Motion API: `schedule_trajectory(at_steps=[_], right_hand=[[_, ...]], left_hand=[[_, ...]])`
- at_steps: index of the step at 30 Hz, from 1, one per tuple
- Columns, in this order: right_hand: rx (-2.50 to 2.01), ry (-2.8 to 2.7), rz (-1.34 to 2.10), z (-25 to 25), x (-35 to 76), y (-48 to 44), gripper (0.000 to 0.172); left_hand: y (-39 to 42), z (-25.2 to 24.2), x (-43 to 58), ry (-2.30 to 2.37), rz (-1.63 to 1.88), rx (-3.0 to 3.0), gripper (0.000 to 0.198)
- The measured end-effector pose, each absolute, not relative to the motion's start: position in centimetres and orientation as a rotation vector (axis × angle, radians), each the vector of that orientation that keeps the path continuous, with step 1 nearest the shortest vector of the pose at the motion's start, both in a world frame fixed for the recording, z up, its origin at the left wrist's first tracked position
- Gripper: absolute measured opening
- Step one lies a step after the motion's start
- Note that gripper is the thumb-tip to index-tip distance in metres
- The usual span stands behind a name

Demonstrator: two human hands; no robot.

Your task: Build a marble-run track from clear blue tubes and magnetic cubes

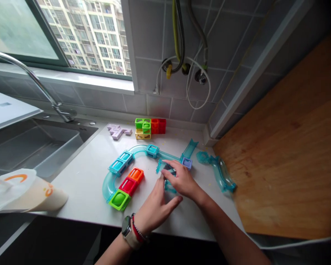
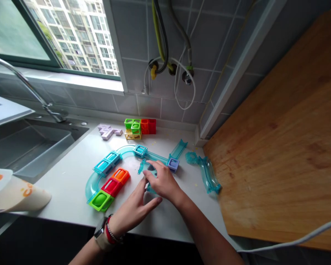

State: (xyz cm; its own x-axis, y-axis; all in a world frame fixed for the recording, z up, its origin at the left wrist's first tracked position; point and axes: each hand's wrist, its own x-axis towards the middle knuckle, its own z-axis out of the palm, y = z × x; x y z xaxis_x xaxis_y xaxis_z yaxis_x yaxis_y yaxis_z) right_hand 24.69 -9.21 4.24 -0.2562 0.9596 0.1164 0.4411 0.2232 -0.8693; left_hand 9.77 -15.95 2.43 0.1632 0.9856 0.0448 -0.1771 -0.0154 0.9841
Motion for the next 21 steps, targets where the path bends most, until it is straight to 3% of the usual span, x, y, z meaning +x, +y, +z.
schedule_trajectory(at_steps=[2, 7, 11, 15, 18, 21], right_hand=[[-1.311, -1.93, 1.029, 4.3, 24.4, -7.0, 0.04], [-1.284, -2.362, 1.044, 3.4, 22.0, -2.9, 0.031], [-1.256, -2.52, 0.855, 2.0, 20.0, -2.4, 0.023], [-1.203, -2.582, 0.713, 1.6, 20.0, -2.9, 0.03], [-1.125, -2.685, 0.669, 2.0, 20.7, -3.2, 0.047], [-1.179, -2.722, 0.64, 2.4, 21.0, -3.5, 0.045]], left_hand=[[-16.8, 3.5, 7.7, 1.038, 1.112, 1.272, 0.067], [-17.1, 5.3, 1.2, 1.445, 0.932, 1.751, 0.039], [-14.7, 5.1, -0.9, 1.841, 0.874, 2.068, 0.059], [-13.0, 3.7, 0.1, 1.962, 0.566, 2.116, 0.072], [-12.8, 3.2, 0.9, 2.024, 0.432, 2.03, 0.059], [-13.0, 3.1, 0.8, 1.992, 0.441, 2.034, 0.053]])
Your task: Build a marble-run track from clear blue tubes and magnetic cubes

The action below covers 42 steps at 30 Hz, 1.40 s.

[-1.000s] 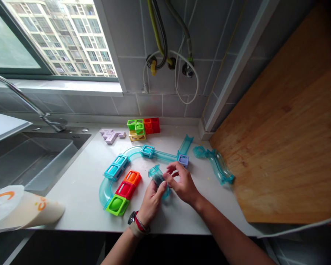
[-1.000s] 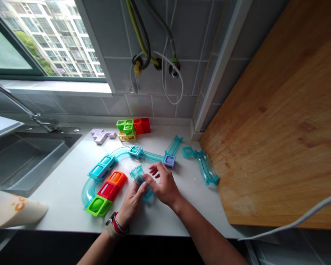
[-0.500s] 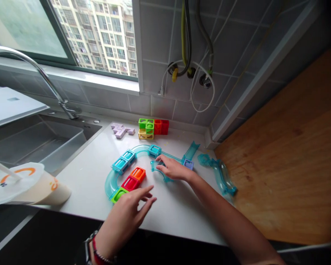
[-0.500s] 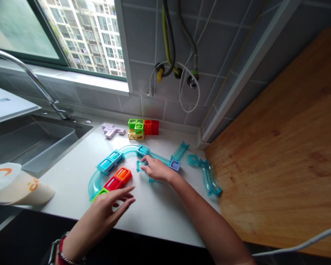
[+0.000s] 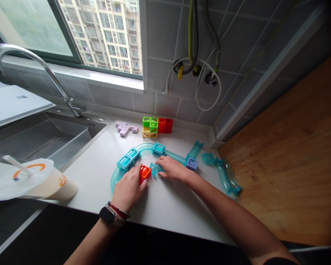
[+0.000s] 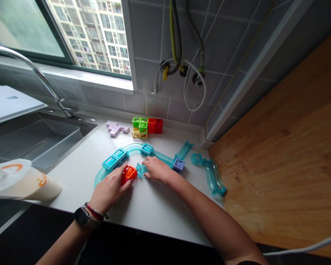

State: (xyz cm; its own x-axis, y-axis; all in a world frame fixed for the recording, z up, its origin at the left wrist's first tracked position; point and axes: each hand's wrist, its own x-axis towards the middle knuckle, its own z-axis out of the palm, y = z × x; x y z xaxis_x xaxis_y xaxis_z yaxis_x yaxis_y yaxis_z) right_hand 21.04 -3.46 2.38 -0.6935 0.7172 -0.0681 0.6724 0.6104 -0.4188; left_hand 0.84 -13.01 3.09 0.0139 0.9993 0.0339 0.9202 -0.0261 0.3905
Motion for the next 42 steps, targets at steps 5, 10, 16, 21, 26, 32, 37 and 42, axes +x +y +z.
schedule_trajectory(at_steps=[5, 10, 16, 21, 26, 32, 37, 42], right_hand=[[-1.334, -2.625, 0.652, 2.1, 21.5, -4.4, 0.046], [-1.348, -2.633, 0.584, 2.5, 22.0, -5.2, 0.065], [-1.481, -2.692, 0.534, 3.3, 22.1, -5.1, 0.06], [-1.627, -2.638, 0.63, 2.9, 21.9, -5.9, 0.047], [-1.797, -2.471, 0.59, 2.4, 22.5, -8.7, 0.04], [-1.932, -2.331, 0.572, 2.9, 24.4, -12.4, 0.034], [-1.967, -2.409, 0.412, 3.9, 24.5, -14.3, 0.029], [-2.04, -2.509, 0.305, 4.9, 23.4, -14.2, 0.029]], left_hand=[[-13.3, 2.8, 0.3, 1.924, 0.47, 2.074, 0.056], [-13.1, 3.7, -0.8, 1.918, 0.848, 2.174, 0.065], [-8.1, 3.6, -5.1, 2.19, 0.603, 1.903, 0.067], [-2.3, 2.5, -5.6, 2.031, 0.214, 2.025, 0.073], [0.1, 2.2, -4.3, 2.004, 0.2, 2.124, 0.059], [2.0, 2.5, -2.8, 1.771, 0.203, 2.287, 0.058], [4.0, 2.5, -0.5, 1.581, 0.201, 2.382, 0.061], [2.2, 4.8, 1.2, 1.547, 0.299, 2.429, 0.078]])
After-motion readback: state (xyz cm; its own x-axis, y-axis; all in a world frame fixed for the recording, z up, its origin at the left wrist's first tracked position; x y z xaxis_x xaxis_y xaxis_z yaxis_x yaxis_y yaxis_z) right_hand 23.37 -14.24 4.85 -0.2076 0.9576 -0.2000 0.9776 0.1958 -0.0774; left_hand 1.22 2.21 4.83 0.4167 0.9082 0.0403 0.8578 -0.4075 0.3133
